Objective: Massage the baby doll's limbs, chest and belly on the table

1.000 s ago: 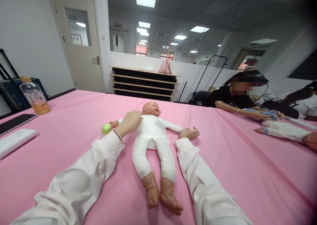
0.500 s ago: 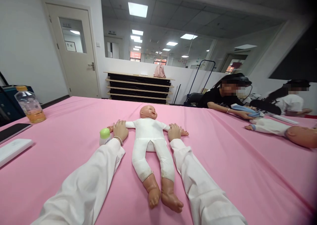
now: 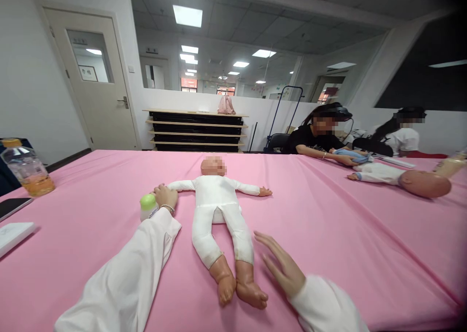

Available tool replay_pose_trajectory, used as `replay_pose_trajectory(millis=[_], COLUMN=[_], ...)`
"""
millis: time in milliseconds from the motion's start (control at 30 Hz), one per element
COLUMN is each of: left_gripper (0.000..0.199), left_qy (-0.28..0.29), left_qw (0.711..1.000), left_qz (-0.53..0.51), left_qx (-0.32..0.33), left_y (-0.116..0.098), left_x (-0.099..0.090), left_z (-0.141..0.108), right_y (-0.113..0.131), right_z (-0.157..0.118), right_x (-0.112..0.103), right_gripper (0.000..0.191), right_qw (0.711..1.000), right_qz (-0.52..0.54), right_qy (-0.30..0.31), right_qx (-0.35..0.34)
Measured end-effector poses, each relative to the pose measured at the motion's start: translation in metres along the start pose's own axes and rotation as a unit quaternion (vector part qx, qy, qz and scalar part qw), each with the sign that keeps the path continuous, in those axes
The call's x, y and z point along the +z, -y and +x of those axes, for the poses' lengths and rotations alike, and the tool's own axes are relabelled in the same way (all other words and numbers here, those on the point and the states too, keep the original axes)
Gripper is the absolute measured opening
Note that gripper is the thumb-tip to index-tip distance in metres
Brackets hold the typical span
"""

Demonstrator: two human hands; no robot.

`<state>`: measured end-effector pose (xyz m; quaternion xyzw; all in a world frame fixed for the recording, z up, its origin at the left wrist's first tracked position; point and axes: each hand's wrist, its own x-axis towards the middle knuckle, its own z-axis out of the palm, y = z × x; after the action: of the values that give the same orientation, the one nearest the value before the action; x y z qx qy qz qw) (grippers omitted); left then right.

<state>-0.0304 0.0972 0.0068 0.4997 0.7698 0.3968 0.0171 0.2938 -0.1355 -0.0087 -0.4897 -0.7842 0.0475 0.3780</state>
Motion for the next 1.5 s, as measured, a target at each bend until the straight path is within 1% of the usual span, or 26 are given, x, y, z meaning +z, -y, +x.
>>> replay_pose_trajectory(millis=[33,67,133,200,267,300,367,433,500,600,700,767,833,933,1033,1067,1167,1233,1267,1333,1400,1433,1467,1500], left_gripper=[0.041,0.038,0.044,0.055,0.068,0.074,0.081,0.076,0.066,0.064,0.065,0.06,0.052,0.039,0.036,0.038,0.044,0.047,0.051,0.06,0.065,0.061,0.051,0.041], left_qy=[0.013,0.026,0.042,0.027,-0.002,-0.015,-0.037,-0.054,-0.067,-0.083,-0.095,-0.094,-0.094,-0.1,-0.113,-0.119,-0.138,-0.141,-0.135,-0.118,-0.089,-0.066,-0.033,0.01], left_qw=[1.0,1.0,0.999,0.997,0.991,0.986,0.973,0.957,0.938,0.918,0.903,0.896,0.89,0.885,0.884,0.884,0.888,0.894,0.897,0.894,0.89,0.892,0.893,0.887], left_qz=[0.0,-0.003,-0.023,-0.071,-0.134,-0.166,-0.221,-0.265,-0.306,-0.338,-0.361,-0.377,-0.39,-0.401,-0.406,-0.406,-0.402,-0.402,-0.408,-0.433,-0.444,-0.438,-0.424,-0.405], left_qx=[0.007,0.011,0.006,-0.006,-0.015,-0.02,-0.053,-0.107,-0.152,-0.188,-0.211,-0.216,-0.218,-0.213,-0.203,-0.197,-0.176,-0.137,-0.102,-0.022,0.047,0.091,0.15,0.221], left_y=[0.0,-0.001,-0.001,-0.002,-0.003,-0.002,-0.001,0.001,0.003,0.008,0.012,0.014,0.014,0.013,0.009,0.006,-0.01,-0.028,-0.039,-0.063,-0.088,-0.099,-0.108,-0.115], left_x=[-0.002,-0.004,-0.007,-0.008,-0.009,-0.009,-0.007,-0.004,-0.001,0.004,0.007,0.009,0.01,0.009,0.003,0.0,-0.014,-0.025,-0.03,-0.039,-0.044,-0.045,-0.044,-0.043], left_z=[-0.001,-0.003,-0.006,-0.009,-0.01,-0.01,-0.009,-0.006,-0.002,0.003,0.005,0.006,0.007,0.009,0.01,0.01,0.012,0.015,0.016,0.018,0.017,0.014,0.011,0.006], right_y=[0.01,0.019,0.034,0.046,0.055,0.058,0.064,0.066,0.067,0.067,0.067,0.066,0.063,0.058,0.058,0.059,0.065,0.069,0.072,0.077,0.082,0.085,0.088,0.09], right_z=[-0.016,-0.028,-0.043,-0.046,-0.041,-0.038,-0.035,-0.037,-0.043,-0.05,-0.05,-0.048,-0.043,-0.028,-0.003,0.008,0.049,0.081,0.097,0.126,0.147,0.154,0.157,0.158], right_x=[-0.004,-0.005,0.0,0.01,0.018,0.02,0.021,0.021,0.022,0.027,0.029,0.025,0.015,-0.01,-0.041,-0.052,-0.079,-0.089,-0.09,-0.083,-0.065,-0.053,-0.038,-0.023], right_gripper=[0.045,0.049,0.055,0.062,0.065,0.064,0.052,0.033,0.021,0.025,0.028,0.026,0.025,0.025,0.026,0.026,0.027,0.029,0.029,0.027,0.025,0.025,0.025,0.025], right_qw=[0.999,0.997,0.987,0.975,0.971,0.972,0.98,0.987,0.987,0.98,0.975,0.971,0.968,0.97,0.967,0.966,0.971,0.974,0.975,0.98,0.987,0.99,0.992,0.992], right_qz=[-0.033,-0.072,-0.152,-0.216,-0.24,-0.235,-0.199,-0.151,-0.109,-0.062,-0.018,0.011,0.037,0.051,0.053,0.057,0.075,0.08,0.072,0.044,0.032,0.035,0.044,0.052], right_qy=[0.004,0.024,0.059,0.045,0.013,-0.004,-0.024,-0.046,-0.08,-0.142,-0.185,-0.204,-0.208,-0.199,-0.227,-0.232,-0.209,-0.201,-0.202,-0.192,-0.155,-0.125,-0.087,-0.036], right_qx=[0.008,0.001,-0.018,-0.012,-0.007,-0.006,0.006,0.045,0.09,0.125,0.125,0.127,0.136,0.127,0.103,0.1,0.09,0.072,0.057,0.014,-0.035,-0.058,-0.083,-0.112])
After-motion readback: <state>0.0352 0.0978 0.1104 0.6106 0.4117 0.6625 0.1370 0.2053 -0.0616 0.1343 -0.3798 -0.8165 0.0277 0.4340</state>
